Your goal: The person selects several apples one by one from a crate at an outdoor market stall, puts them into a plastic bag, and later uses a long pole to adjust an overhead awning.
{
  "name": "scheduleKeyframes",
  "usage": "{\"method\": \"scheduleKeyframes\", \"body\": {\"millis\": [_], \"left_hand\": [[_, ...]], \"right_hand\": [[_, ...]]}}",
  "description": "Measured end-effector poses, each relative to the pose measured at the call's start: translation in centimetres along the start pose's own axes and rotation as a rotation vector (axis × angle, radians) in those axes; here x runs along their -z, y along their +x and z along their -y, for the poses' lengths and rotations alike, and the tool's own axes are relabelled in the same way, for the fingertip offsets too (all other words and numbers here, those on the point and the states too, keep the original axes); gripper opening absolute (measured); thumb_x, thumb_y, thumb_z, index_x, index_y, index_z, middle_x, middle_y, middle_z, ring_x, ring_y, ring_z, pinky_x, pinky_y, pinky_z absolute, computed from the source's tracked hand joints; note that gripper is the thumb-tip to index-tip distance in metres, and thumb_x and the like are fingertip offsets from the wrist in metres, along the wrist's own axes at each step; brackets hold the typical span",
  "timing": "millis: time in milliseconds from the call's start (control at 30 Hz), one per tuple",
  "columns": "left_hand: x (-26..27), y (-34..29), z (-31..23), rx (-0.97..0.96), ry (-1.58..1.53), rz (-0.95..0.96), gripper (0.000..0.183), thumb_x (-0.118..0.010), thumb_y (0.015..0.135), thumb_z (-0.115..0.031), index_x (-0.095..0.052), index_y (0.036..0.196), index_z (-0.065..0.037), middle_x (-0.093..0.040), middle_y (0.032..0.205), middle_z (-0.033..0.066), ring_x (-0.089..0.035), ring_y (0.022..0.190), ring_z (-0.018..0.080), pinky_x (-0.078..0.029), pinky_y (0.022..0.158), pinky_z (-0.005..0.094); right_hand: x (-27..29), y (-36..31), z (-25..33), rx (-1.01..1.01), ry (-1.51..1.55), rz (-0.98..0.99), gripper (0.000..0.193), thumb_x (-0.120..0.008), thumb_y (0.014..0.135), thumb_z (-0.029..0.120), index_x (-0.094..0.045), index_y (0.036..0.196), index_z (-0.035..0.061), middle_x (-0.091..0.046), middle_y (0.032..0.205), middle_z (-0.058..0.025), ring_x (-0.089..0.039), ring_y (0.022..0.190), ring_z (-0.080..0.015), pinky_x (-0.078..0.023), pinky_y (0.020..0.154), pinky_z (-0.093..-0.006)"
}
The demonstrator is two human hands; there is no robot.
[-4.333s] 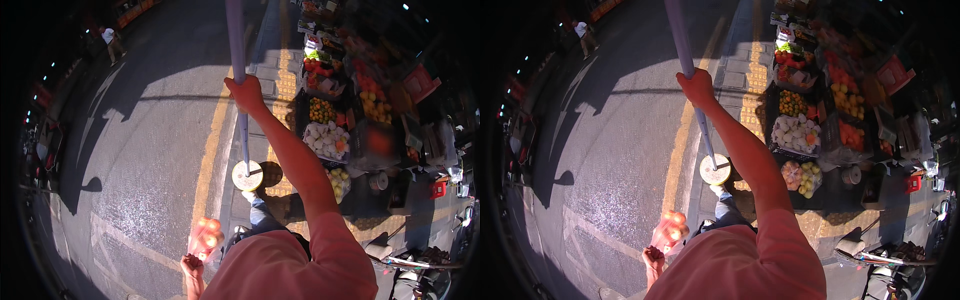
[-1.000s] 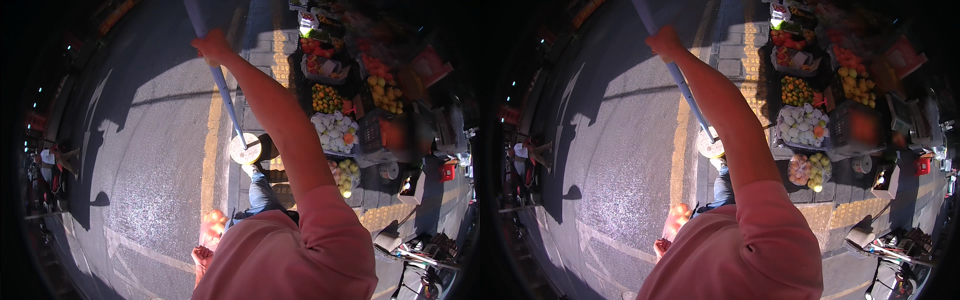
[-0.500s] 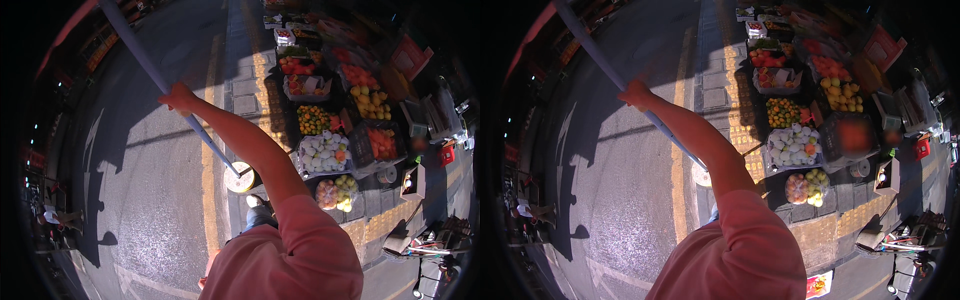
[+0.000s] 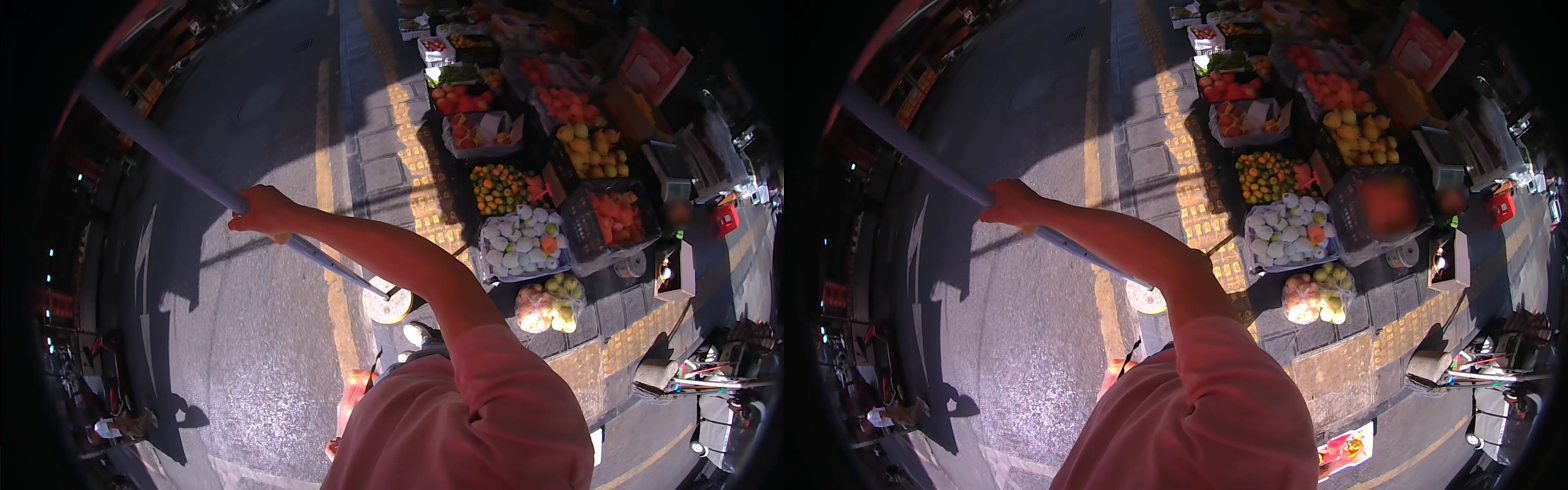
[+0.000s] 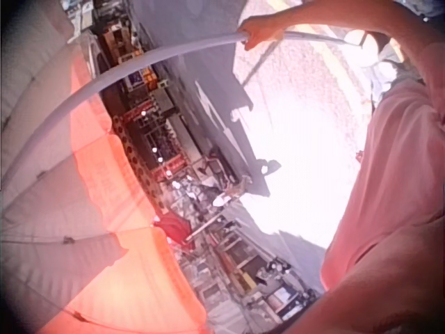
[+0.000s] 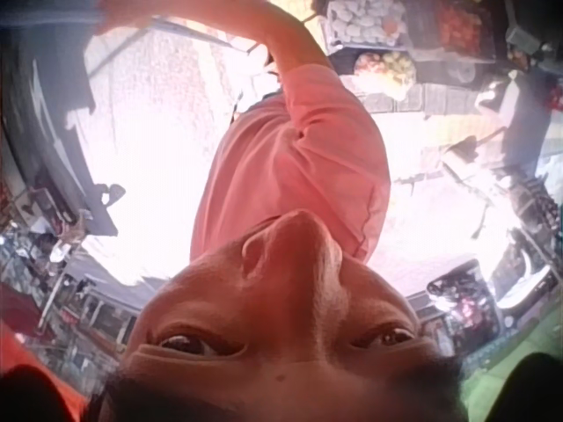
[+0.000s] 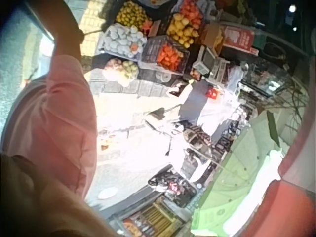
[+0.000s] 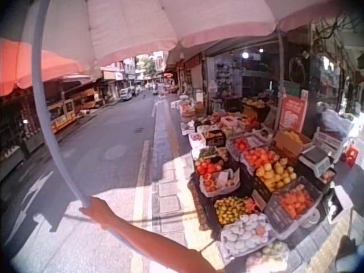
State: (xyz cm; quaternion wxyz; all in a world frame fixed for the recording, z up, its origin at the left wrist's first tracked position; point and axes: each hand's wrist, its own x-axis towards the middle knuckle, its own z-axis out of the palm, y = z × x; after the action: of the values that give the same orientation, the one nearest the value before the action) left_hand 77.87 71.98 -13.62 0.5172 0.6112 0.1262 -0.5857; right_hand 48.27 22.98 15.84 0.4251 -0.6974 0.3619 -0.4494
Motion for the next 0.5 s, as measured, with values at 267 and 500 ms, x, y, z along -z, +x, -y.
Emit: {"method": "scheduleKeyframes", "body": {"millis": [267,500], "left_hand": [[1.5,2.2,-2.0,0.064,0.006,0.259,0.030,-0.048,0.069,-0.018,-0.023,0.053,-0.020,-0.017,0.046,-0.0069,-0.015,0.039,0.0087,-0.015,0.039,0.0265],[0.6,1.5,-1.4,-0.165,0.133,0.039,0.032,-0.046,0.067,-0.014,-0.019,0.052,-0.020,-0.015,0.046,-0.0059,-0.011,0.039,0.0120,-0.015,0.042,0.0280]], "right_hand": [[0.1,-1.2,1.3,-0.250,0.147,0.125,0.017,-0.066,0.076,0.022,-0.064,0.078,0.0056,-0.061,0.061,-0.0040,-0.061,0.061,-0.0142,-0.048,0.064,-0.0303],[0.0,-0.5,-0.3,-0.197,0.134,0.070,0.020,-0.059,0.073,0.010,-0.067,0.090,0.0038,-0.060,0.060,-0.0052,-0.059,0.059,-0.0135,-0.046,0.062,-0.0293]]}}
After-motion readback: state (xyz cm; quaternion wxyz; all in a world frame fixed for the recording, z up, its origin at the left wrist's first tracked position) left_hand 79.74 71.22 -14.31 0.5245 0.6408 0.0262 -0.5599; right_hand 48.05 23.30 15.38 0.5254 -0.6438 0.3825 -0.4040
